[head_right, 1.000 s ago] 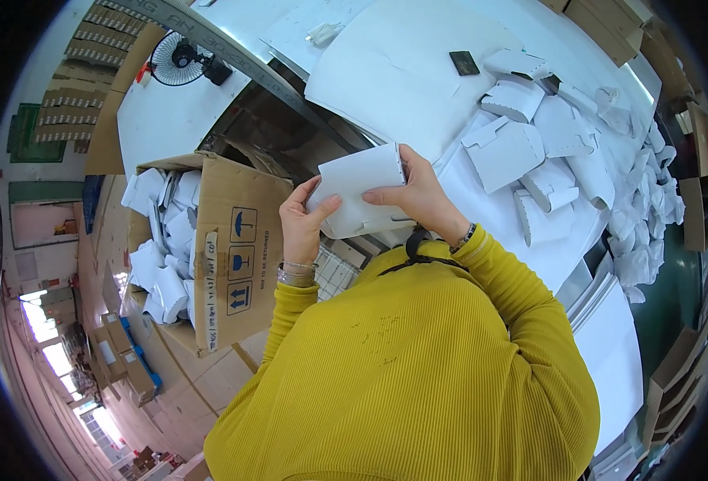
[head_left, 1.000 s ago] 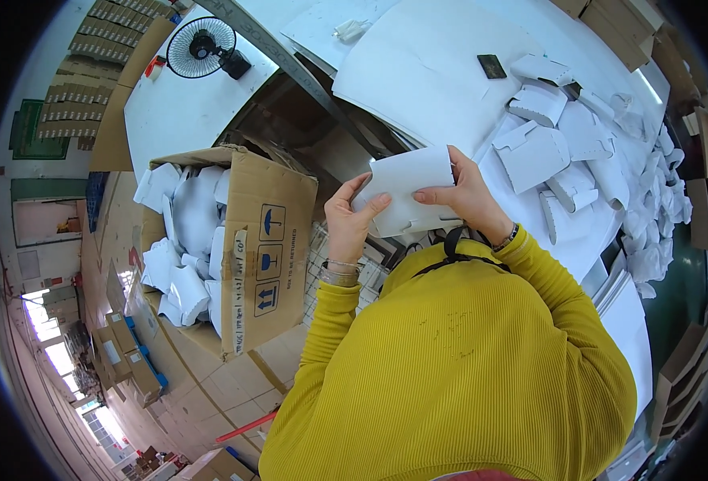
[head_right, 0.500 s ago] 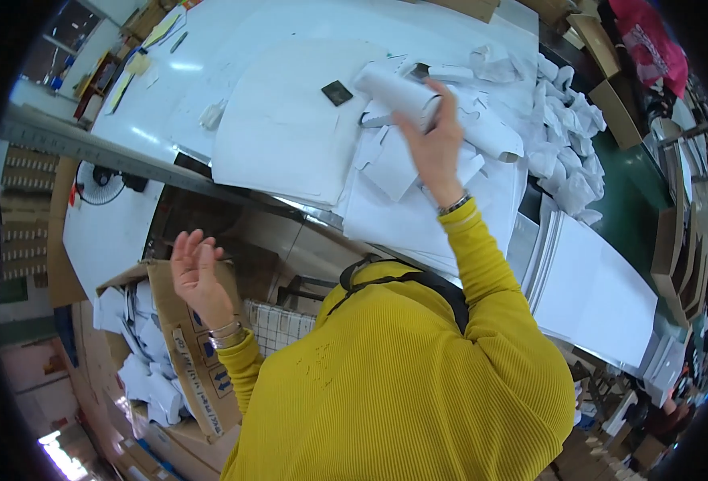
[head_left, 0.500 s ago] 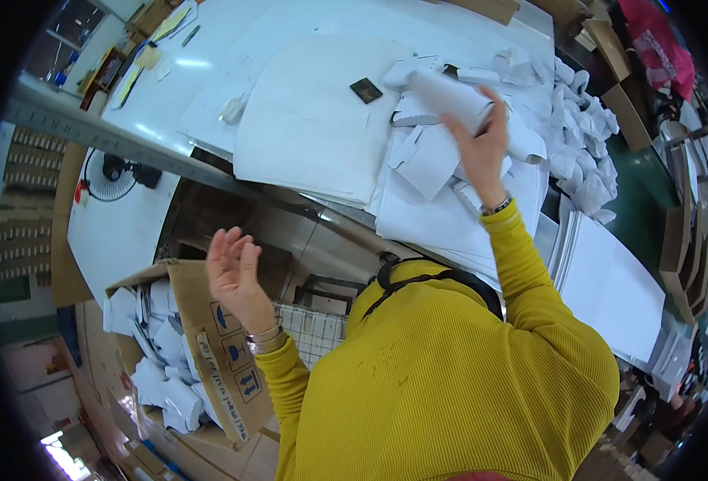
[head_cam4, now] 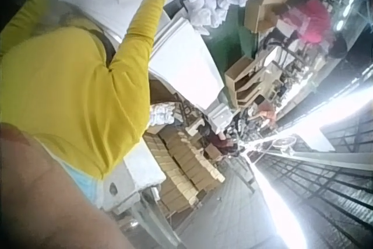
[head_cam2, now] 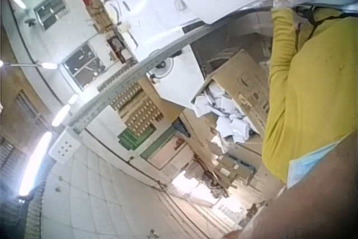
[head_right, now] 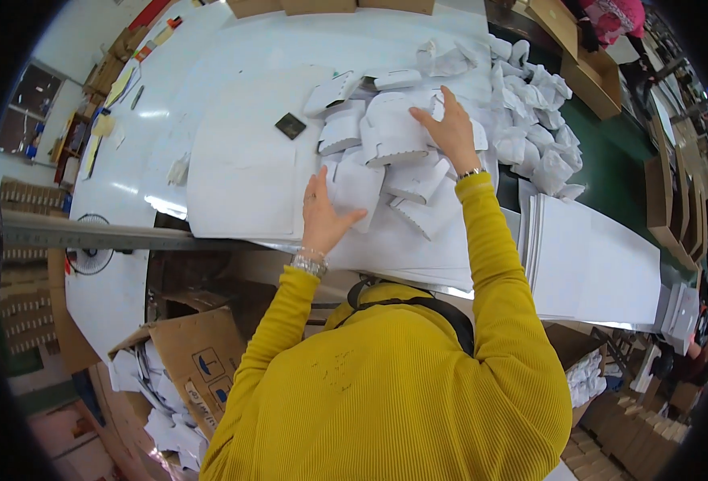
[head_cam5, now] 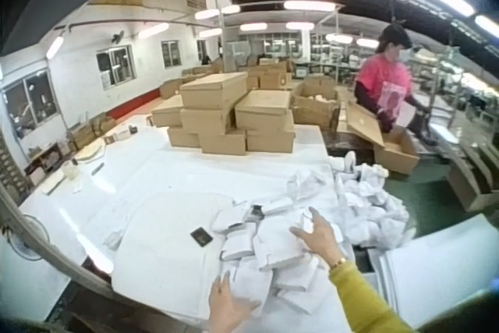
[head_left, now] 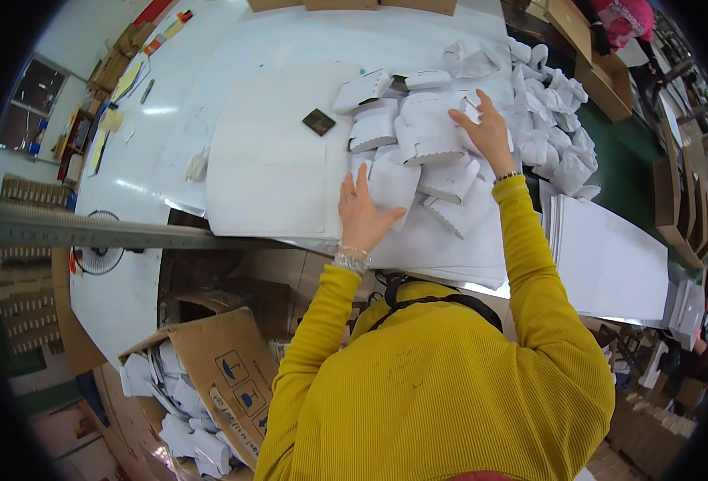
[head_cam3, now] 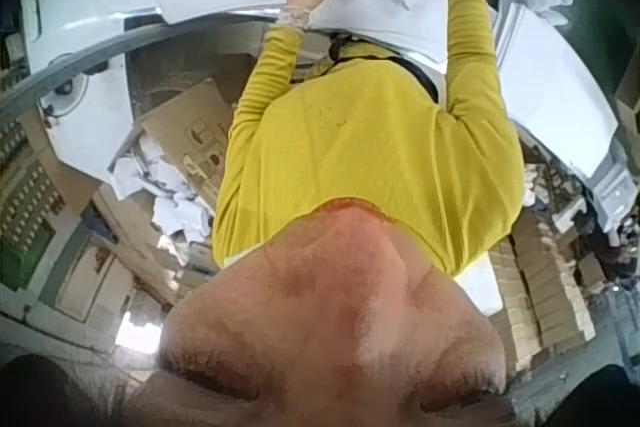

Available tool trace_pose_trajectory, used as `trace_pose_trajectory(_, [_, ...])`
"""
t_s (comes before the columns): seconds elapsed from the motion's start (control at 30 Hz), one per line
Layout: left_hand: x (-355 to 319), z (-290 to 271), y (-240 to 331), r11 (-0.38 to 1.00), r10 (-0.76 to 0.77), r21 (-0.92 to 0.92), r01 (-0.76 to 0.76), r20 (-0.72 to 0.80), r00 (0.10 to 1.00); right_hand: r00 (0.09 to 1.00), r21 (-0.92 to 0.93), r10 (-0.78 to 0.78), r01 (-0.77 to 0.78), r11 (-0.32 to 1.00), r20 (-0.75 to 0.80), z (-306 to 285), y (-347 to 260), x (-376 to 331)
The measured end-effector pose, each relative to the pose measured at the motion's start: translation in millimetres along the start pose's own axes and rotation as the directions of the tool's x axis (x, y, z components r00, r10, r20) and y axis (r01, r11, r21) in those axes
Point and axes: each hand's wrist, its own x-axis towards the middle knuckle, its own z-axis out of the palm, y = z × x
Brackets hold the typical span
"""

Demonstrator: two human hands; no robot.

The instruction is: Organizing and collecting various shoe upper components into a cardboard box in a shoe factory workshop.

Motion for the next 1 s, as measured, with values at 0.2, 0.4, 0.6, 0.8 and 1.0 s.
trace_pose_trajectory(0.2, [44,6,-5,0.969,-0.246,0.049,0.243,0.291,0.924,0.873,-0.205,0.262,-0.192,0.96,0.412,24,14,26])
trace_pose_trajectory(0.4, [20,-2,-46,0.85,-0.245,-0.369,0.377,0.356,0.902,0.78,-0.299,0.382,-0.26,0.918,0.496,36,10,29])
trace_pose_trajectory(0.6, [53,-64,-61,0.347,-0.457,-0.676,0.65,0.484,0.746,0.811,0.209,0.339,-0.479,0.852,0.476,32,9,7])
trace_pose_trajectory(0.8, [125,-89,-74,0.484,-0.358,-0.574,0.66,0.559,0.748,0.673,0.514,0.438,-0.739,0.435,0.596,20,9,2])
trace_pose_trajectory(1.0, [214,-74,-65,0.054,-0.304,-0.876,0.479,0.442,0.844,0.757,0.771,0.405,-0.614,0.171,0.513,-48,110,30])
